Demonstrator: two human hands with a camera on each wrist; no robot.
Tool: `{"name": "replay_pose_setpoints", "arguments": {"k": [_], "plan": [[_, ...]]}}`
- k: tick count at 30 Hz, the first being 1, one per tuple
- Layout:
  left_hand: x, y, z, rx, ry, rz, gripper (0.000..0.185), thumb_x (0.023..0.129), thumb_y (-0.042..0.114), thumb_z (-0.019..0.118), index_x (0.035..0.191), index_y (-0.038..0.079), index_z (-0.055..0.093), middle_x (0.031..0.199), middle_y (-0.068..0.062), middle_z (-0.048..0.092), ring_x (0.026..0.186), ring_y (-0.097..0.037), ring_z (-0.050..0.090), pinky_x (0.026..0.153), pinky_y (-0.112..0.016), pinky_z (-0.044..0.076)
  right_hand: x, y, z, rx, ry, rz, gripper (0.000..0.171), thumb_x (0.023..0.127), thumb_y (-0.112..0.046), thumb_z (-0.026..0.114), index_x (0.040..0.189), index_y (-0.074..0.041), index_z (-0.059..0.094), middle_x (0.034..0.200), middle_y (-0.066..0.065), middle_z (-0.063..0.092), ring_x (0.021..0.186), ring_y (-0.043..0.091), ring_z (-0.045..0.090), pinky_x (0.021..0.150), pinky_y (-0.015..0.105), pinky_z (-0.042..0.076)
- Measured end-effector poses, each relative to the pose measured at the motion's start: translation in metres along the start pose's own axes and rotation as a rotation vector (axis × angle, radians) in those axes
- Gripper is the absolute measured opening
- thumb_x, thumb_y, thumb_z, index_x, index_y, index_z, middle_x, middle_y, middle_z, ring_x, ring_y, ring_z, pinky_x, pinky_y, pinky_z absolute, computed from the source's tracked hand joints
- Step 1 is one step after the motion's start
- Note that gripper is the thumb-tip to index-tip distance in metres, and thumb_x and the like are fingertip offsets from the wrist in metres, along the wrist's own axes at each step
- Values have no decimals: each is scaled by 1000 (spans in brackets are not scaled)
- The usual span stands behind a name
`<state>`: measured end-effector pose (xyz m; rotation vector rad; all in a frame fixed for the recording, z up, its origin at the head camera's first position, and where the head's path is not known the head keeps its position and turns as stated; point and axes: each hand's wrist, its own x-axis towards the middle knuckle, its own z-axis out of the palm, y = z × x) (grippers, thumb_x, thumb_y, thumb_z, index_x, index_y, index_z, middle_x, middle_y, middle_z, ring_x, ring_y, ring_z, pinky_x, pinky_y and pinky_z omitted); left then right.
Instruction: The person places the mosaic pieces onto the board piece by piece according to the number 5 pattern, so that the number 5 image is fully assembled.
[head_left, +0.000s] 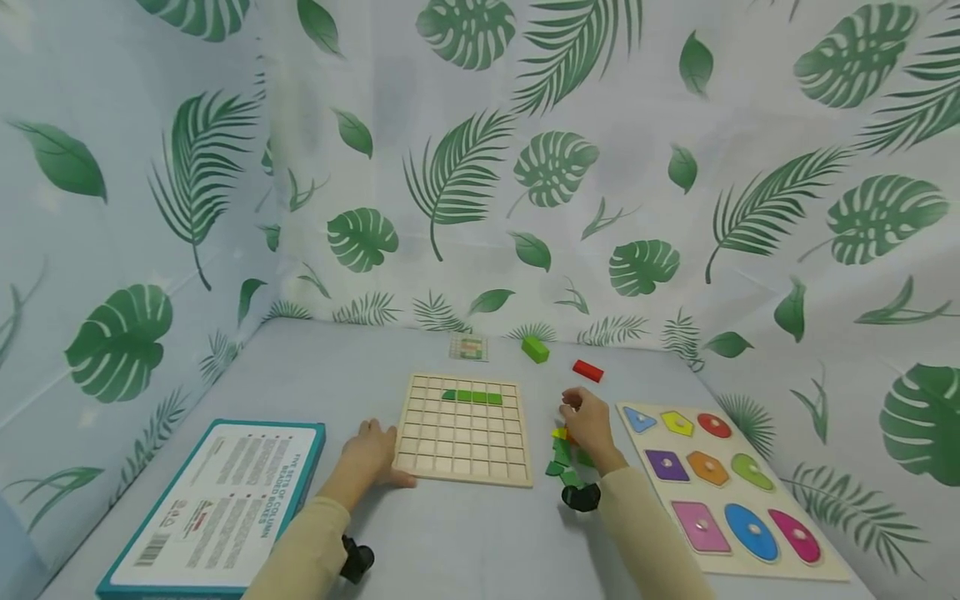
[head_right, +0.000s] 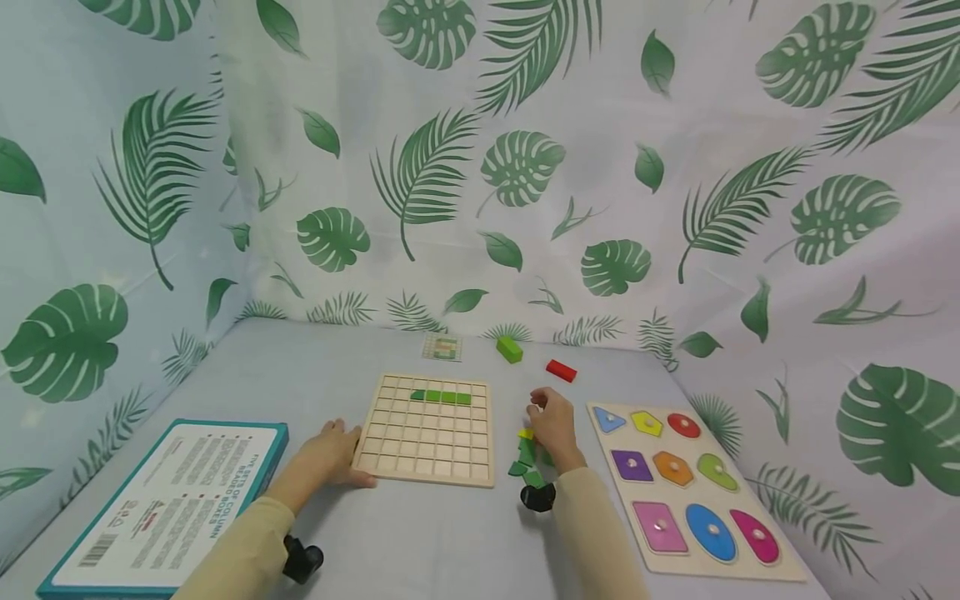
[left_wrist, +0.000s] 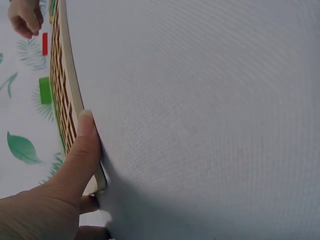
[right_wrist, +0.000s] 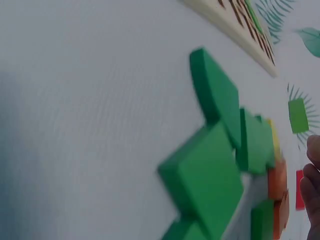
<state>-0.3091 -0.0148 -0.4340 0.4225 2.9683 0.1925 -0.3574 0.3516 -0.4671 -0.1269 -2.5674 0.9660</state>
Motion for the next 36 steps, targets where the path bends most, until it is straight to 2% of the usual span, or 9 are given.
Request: {"name": "replay_pose_setpoints", "arguments": {"k": [8,14,19,29,36], "plan": [[-1,-1,0,11,-1,9,92,68,56,77,128,-7,50,122,-35,45,118,-43,43,88,-50,47,-7,16,-16,-47,-12,82,24,90,-9,60,113,0,61,103,15,64,88,28,55,84,41,50],[-2,-3,0,4,19,30,91,68,57,77,127,-7,51,121,-36,46,118,-45,44,87,-50,47,-11,21,-24,-36,-14,123,22,91,-5,58,112,2,60,101,16,62,85,27,54,80,41,49],[-5,-2,-2,0,19,37,91,68,56,77,127,-8,50,123,-37,44,119,-46,42,88,-51,46,-15,25,-27,-64,24,137,19,90,-5,59,107,3,61,97,18,62,84,28,54,79,42,48],[-1,-2,1,11,-3,15,93,68,57,76,129,-7,50,127,-37,43,123,-46,40,93,-52,43,-19,22,-22,-97,72,239,19,86,-7,65,99,6,61,87,18,60,77,28,54,71,38,49],[-2,0,-1,24,-5,4,92,67,58,76,128,-6,51,121,-34,47,119,-43,44,89,-50,46,-15,19,-19,-100,53,223,22,83,-9,69,97,6,62,86,17,61,76,28,55,71,39,50]]}}
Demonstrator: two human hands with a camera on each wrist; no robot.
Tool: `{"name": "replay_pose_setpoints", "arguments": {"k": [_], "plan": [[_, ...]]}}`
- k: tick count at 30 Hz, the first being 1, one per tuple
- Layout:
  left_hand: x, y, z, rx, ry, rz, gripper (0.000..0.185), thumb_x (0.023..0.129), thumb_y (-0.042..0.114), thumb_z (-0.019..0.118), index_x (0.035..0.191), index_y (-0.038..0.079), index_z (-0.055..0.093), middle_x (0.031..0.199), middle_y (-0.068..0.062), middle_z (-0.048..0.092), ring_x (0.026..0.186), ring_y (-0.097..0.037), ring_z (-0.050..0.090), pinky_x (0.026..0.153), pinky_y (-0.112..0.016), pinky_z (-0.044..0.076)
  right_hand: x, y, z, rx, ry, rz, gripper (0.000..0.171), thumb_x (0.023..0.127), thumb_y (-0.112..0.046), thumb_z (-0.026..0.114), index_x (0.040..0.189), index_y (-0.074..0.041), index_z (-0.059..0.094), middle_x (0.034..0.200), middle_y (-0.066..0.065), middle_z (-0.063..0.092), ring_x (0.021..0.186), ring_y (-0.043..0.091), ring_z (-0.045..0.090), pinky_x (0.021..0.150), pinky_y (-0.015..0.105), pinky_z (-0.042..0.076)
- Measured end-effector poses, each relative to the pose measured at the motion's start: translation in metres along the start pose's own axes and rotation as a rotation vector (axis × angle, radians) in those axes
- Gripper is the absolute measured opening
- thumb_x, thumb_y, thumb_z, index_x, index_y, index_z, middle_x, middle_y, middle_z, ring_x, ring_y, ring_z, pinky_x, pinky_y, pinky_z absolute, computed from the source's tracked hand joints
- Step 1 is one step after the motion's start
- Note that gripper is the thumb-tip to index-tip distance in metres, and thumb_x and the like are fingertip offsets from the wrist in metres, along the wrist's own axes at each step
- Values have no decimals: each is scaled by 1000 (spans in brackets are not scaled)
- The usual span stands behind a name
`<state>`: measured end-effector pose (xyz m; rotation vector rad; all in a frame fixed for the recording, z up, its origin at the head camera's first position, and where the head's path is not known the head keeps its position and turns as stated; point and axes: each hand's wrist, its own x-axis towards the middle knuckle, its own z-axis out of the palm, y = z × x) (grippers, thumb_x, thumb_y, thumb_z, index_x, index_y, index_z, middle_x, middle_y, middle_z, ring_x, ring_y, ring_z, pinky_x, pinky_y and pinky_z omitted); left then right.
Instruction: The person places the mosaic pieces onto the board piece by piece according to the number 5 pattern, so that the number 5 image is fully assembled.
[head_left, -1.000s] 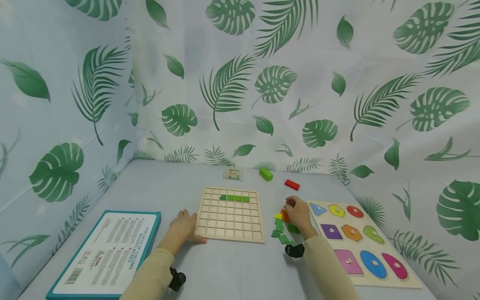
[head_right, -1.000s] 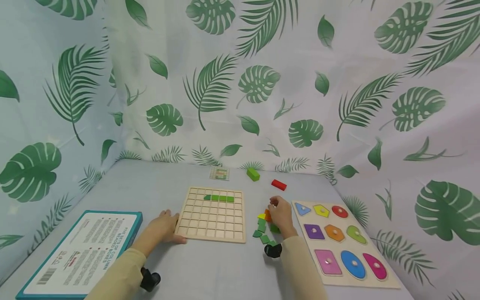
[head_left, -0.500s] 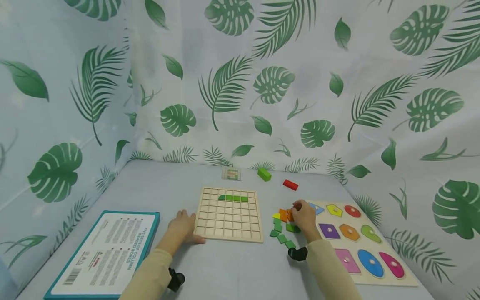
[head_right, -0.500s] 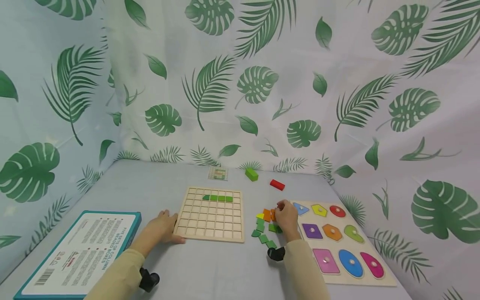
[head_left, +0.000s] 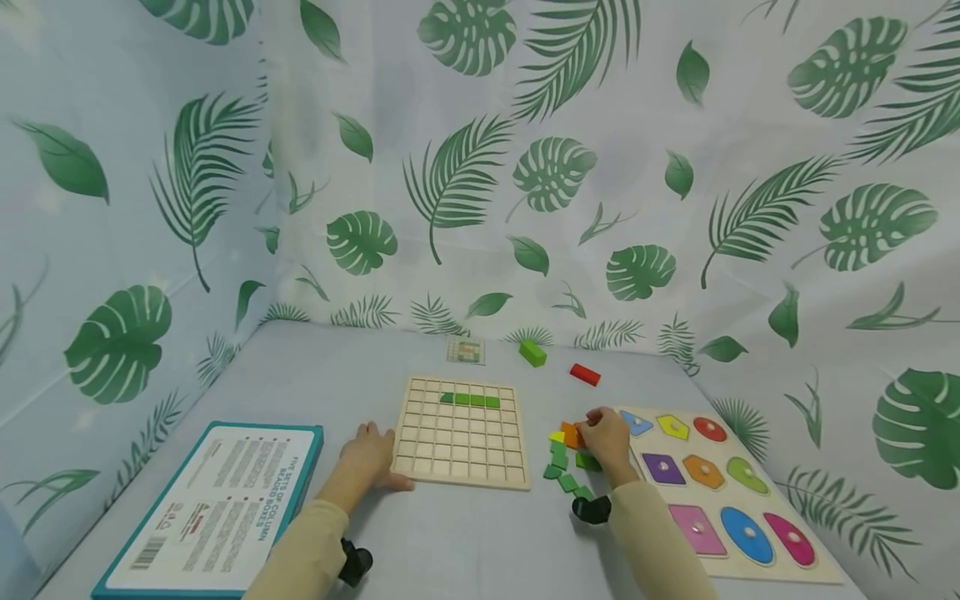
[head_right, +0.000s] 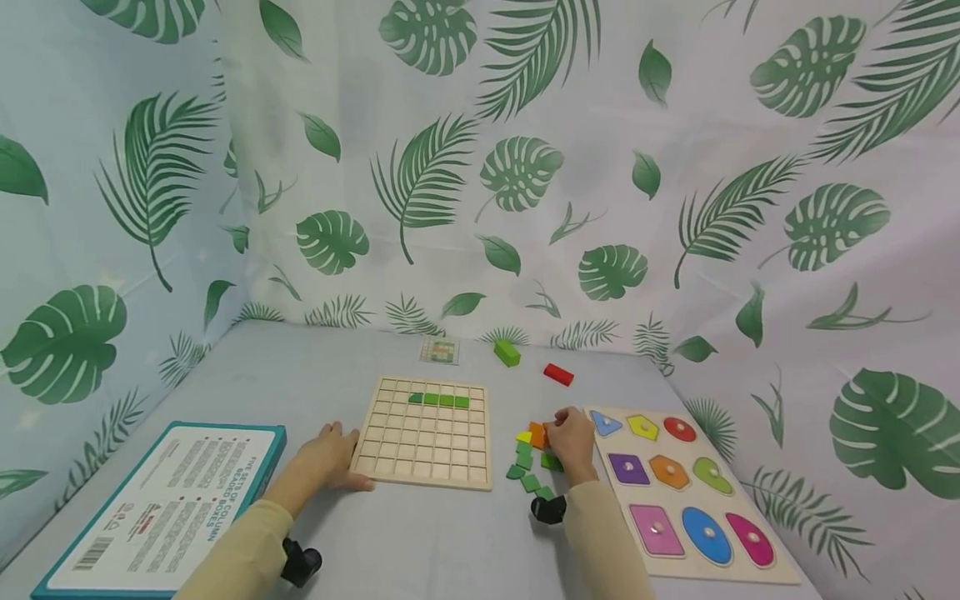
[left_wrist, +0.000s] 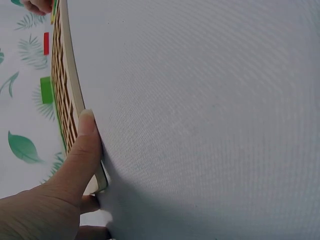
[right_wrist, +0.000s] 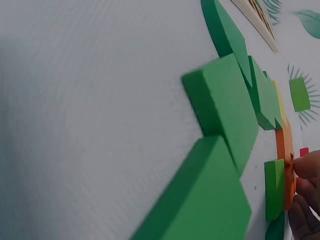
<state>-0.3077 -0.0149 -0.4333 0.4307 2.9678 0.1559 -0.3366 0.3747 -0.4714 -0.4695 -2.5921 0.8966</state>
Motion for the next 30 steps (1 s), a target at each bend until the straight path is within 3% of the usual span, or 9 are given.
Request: {"name": "replay_pose_setpoints", "arguments": {"k": [12,21,30], "plan": [[-1,1,0,14,-4,0,91,67,58,77,127,-5,51,117,-31,49,114,-40,47,87,-48,47,2,-2,5,3,-39,-21,27,82,-5,65,106,7,61,96,21,62,83,30,57,78,43,51],[0,0,1,6,8,2,91,66,58,78,126,-5,52,115,-31,49,112,-40,48,85,-48,48,3,-4,6,30,-33,-32,33,86,-7,64,114,8,55,100,22,60,85,30,56,81,43,51],[-2,1,-2,14,15,-2,90,66,57,78,125,-6,52,115,-31,49,113,-40,48,85,-48,48,7,-13,18,92,-26,-207,31,87,-3,65,115,6,56,103,19,63,91,30,59,84,43,51]]}}
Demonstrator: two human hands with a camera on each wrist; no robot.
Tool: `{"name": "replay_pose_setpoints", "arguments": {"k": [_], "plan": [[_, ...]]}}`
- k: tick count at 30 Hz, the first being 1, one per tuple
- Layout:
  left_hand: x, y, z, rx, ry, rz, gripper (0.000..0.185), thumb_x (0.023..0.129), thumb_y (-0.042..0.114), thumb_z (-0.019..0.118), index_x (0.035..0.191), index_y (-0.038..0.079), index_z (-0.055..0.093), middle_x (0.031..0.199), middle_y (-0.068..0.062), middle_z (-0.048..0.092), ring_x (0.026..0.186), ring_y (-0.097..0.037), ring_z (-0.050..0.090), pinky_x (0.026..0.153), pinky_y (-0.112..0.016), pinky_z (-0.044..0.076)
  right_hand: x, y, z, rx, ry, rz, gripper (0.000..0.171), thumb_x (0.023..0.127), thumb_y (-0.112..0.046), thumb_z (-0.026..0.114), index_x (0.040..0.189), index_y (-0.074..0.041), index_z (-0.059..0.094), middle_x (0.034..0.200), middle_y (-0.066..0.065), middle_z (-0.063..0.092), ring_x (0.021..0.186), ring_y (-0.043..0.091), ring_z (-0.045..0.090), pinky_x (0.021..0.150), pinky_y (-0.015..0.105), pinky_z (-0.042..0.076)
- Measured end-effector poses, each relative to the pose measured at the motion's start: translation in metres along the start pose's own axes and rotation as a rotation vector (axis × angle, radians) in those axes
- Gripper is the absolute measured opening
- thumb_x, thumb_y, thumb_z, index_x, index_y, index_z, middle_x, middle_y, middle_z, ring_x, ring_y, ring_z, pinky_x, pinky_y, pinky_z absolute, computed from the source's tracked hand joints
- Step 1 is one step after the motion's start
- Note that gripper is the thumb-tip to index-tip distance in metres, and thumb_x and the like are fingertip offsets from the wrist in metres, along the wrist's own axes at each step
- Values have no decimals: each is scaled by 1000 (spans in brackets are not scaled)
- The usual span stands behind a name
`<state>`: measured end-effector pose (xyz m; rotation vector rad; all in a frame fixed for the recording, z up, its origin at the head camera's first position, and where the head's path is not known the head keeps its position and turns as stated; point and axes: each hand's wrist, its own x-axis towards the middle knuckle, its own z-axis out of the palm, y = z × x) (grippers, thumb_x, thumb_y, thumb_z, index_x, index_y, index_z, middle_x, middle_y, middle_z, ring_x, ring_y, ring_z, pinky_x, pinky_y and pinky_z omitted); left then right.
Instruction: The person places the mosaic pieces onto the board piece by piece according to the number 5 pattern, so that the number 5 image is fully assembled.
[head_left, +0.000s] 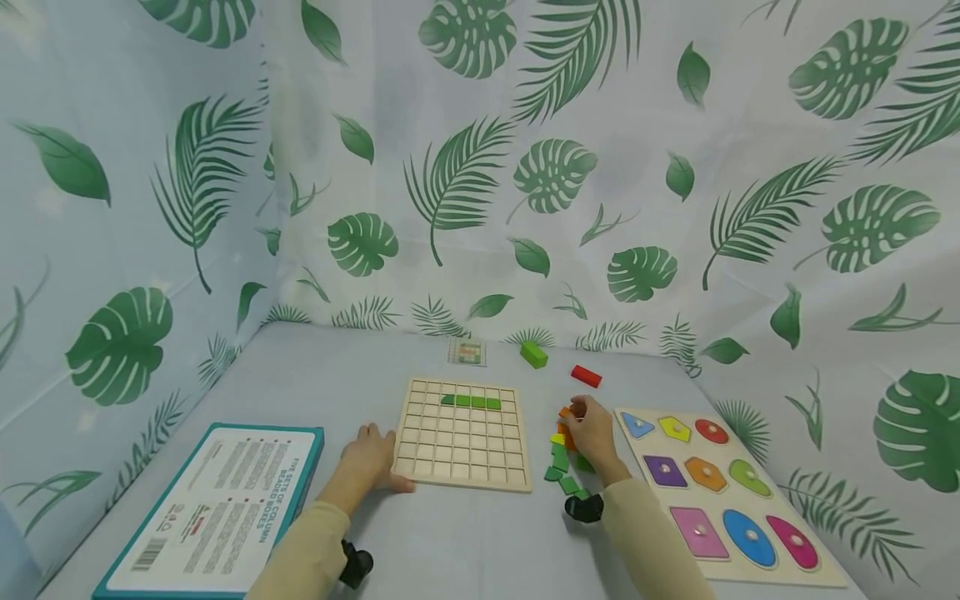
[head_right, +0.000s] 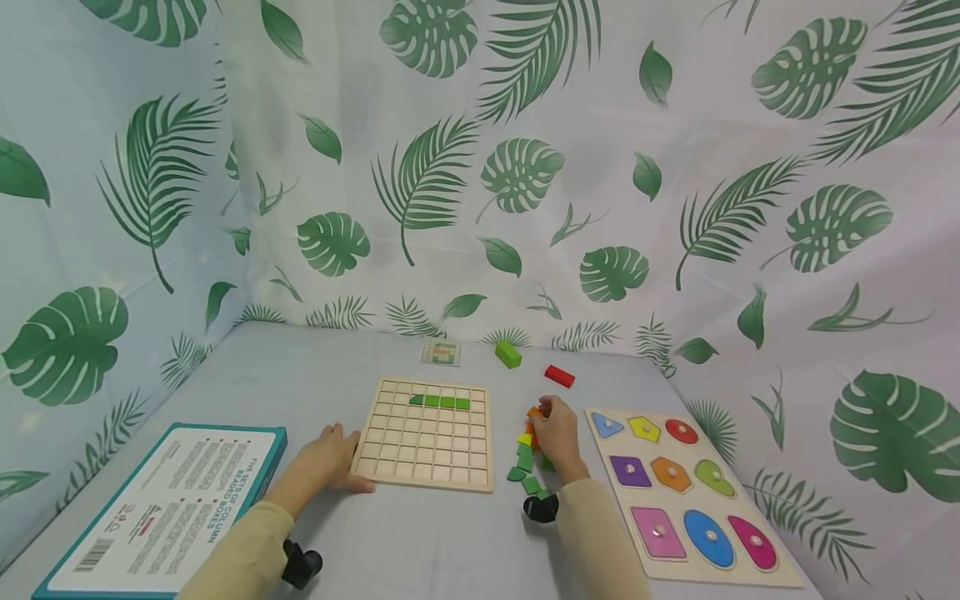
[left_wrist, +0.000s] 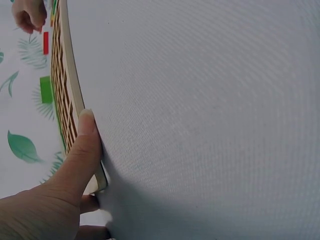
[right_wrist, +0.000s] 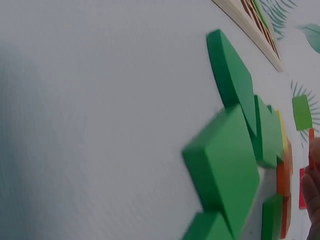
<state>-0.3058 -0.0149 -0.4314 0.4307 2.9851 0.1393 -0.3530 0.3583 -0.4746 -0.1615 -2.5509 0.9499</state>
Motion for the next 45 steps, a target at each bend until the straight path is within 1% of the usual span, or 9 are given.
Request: {"name": "replay_pose_setpoints", "arguments": {"k": [3,9,18,23,29,33,37,43,45], "plan": [[0,-1,1,6,3,-3,90,66,58,78,125,-6,52,113,-31,50,111,-39,49,84,-47,49,1,-6,9,8,-18,-51,29,86,-2,64,114,5,58,103,16,63,92,28,60,82,41,51],[1,-3,2,8,9,-2,91,66,59,77,126,-5,52,117,-32,49,114,-41,47,86,-48,48,4,-23,23,41,-57,-138,28,84,2,65,112,5,59,98,14,64,92,26,61,81,41,52],[1,-1,-1,12,-1,-14,91,67,59,76,127,-4,52,121,-32,48,118,-41,45,88,-48,47,0,-48,42,109,-132,-165,28,87,0,64,114,4,59,99,10,64,93,24,60,82,37,52],[1,-1,1,21,5,-9,92,66,60,76,127,-4,52,120,-32,48,118,-41,46,88,-47,47,-2,-56,53,148,-147,-190,27,86,1,64,113,5,59,97,11,63,91,24,60,81,38,52],[-1,-2,0,30,17,-6,93,66,61,75,127,-5,52,120,-33,48,118,-42,46,88,-48,47,-6,-66,64,156,-154,-252,26,87,1,65,112,4,60,97,10,64,91,23,61,79,36,52],[-2,-2,-1,27,25,-5,93,65,61,76,126,-5,53,118,-32,49,116,-41,47,86,-47,48,-7,-76,70,185,-157,-292,25,86,3,64,111,6,60,96,12,64,90,25,61,78,37,53],[-1,-2,0,22,27,-5,92,65,61,76,126,-5,52,120,-32,48,117,-41,47,86,-47,48,-7,-83,78,182,-159,-310,25,86,2,65,110,5,61,96,10,65,90,23,61,77,34,53],[1,-1,2,15,28,-8,92,65,61,76,125,-4,53,117,-30,50,114,-39,48,85,-46,49,-8,-92,89,195,-179,-362,25,85,3,64,109,5,60,96,11,64,90,23,61,76,32,53],[1,-1,2,14,26,-8,92,65,61,76,126,-4,53,120,-31,49,117,-40,47,87,-46,48,-8,-96,92,195,-181,-372,24,85,3,64,109,5,60,97,11,64,90,23,61,76,32,53]]}}
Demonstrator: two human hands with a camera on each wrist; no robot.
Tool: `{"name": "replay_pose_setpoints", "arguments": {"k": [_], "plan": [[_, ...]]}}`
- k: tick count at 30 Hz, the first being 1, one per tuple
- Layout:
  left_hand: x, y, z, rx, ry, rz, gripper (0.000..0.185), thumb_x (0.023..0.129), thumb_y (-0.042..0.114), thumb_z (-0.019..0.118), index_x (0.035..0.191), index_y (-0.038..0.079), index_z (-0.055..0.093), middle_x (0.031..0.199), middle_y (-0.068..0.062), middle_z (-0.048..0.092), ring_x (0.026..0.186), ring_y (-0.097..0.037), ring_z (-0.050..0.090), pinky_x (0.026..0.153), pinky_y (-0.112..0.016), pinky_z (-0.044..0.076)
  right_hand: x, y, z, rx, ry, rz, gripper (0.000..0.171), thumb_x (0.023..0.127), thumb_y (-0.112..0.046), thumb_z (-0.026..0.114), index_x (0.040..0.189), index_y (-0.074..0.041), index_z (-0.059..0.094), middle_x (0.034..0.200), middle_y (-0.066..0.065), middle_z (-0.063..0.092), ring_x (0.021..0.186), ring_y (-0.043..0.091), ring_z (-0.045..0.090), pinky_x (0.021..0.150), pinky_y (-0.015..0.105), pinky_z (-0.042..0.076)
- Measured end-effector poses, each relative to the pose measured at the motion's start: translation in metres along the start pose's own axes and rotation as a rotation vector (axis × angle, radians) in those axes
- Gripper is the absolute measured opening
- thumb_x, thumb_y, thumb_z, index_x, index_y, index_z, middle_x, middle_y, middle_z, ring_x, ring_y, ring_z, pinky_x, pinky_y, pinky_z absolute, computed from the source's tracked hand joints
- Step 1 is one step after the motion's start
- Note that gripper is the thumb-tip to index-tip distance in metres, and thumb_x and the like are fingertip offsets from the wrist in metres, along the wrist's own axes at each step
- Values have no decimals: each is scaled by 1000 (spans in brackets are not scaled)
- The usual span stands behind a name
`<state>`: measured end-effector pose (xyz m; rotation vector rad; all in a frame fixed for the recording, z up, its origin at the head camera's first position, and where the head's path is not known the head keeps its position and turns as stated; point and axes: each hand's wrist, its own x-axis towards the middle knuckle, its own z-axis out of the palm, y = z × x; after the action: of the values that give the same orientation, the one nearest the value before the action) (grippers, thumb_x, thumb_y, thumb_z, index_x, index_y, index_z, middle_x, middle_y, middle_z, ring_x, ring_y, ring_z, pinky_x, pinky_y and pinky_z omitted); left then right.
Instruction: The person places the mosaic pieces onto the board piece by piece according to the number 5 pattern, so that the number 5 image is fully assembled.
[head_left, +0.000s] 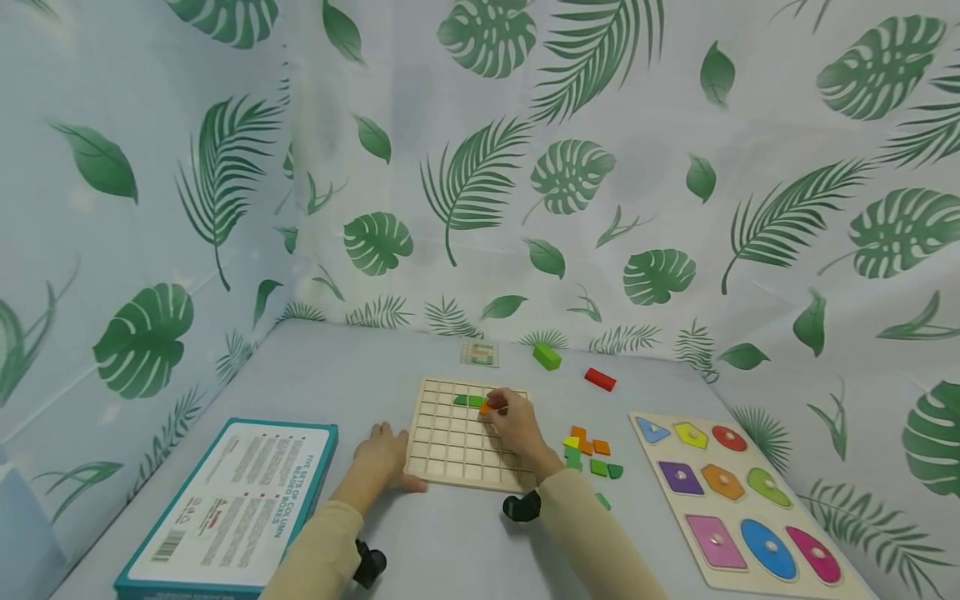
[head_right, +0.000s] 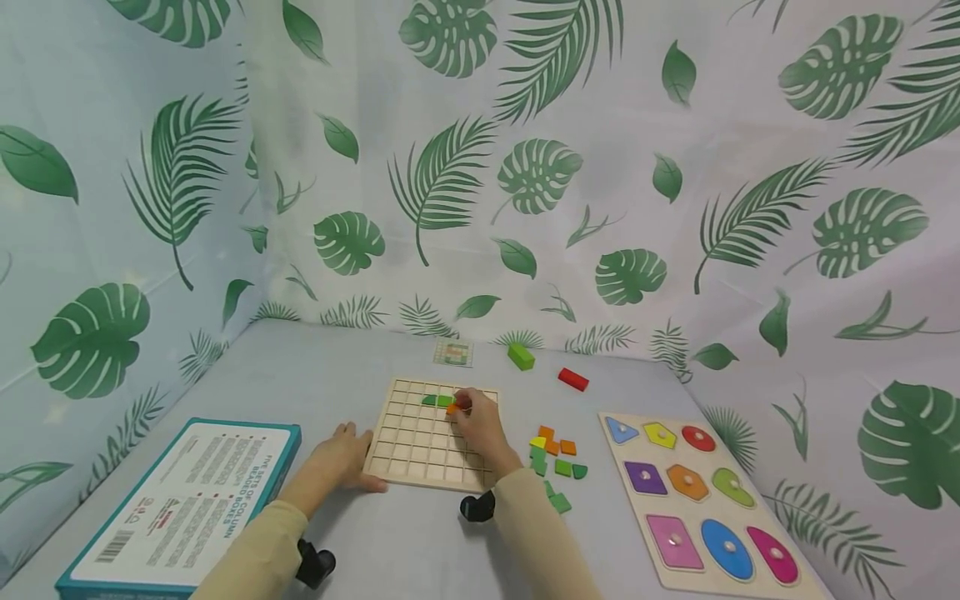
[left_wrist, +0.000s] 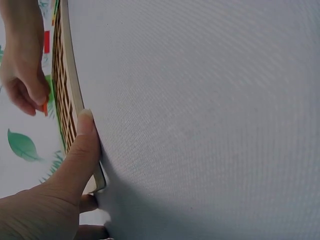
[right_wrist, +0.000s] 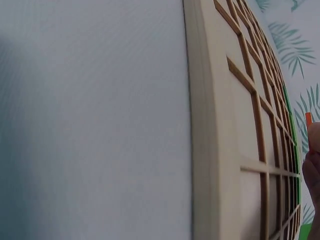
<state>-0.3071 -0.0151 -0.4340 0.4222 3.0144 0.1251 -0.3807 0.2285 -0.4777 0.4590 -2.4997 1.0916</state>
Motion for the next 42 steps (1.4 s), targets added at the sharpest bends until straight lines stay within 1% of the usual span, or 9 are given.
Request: {"name": "replay_pose_setpoints", "arguments": {"k": [7,14,18,24,29,34,38,41,42], "plan": [[0,-1,-2,-19,-3,0,93,65,61,76,126,-5,52,123,-33,47,119,-42,45,88,-48,47,7,-7,10,2,-10,-11,26,85,3,65,111,6,60,97,10,64,91,23,61,77,30,53],[2,0,0,-22,-13,-11,93,64,61,76,127,-3,52,122,-30,48,119,-40,45,87,-47,48,12,-12,19,18,-32,14,26,86,3,65,111,6,60,98,11,64,92,23,62,77,29,53],[3,0,2,-15,-3,-10,93,64,61,77,127,-3,53,122,-30,48,118,-39,46,87,-46,48,13,-15,24,3,-42,5,27,85,3,65,111,6,59,99,12,64,92,24,61,77,30,53],[2,-1,-1,-9,-4,-10,93,65,61,76,128,-3,52,123,-30,47,117,-39,46,86,-46,49,16,-15,32,-20,-64,14,25,86,-1,67,110,3,60,98,8,64,91,20,61,76,28,52],[2,-1,-1,-19,-3,-4,92,65,61,77,127,-3,53,123,-30,47,117,-38,45,85,-45,49,19,-14,37,-37,-72,13,23,87,-1,65,109,1,61,97,7,64,89,19,61,75,28,52],[3,-2,0,-23,-12,-4,93,65,61,76,128,-3,52,126,-30,46,120,-39,44,86,-45,49,20,-17,38,-61,-72,-3,22,86,0,66,107,1,61,95,8,63,87,19,61,74,29,52],[4,-2,-1,-21,-24,-11,94,65,61,76,129,-3,51,130,-31,44,124,-40,41,89,-46,47,20,-18,39,-52,-75,-5,24,85,2,66,109,2,61,96,9,63,88,21,61,74,30,52],[4,-2,-1,-17,-28,-15,94,66,62,75,130,-3,50,130,-31,44,124,-40,41,90,-45,47,20,-19,39,-41,-64,-33,25,85,5,64,109,3,60,96,10,63,87,21,61,73,29,53],[4,-2,-1,-17,-30,-17,94,66,61,75,130,-3,50,130,-31,44,124,-40,41,90,-45,47,19,-19,40,-44,-56,-56,25,84,6,64,108,4,60,95,11,63,86,21,61,71,29,52]]}}
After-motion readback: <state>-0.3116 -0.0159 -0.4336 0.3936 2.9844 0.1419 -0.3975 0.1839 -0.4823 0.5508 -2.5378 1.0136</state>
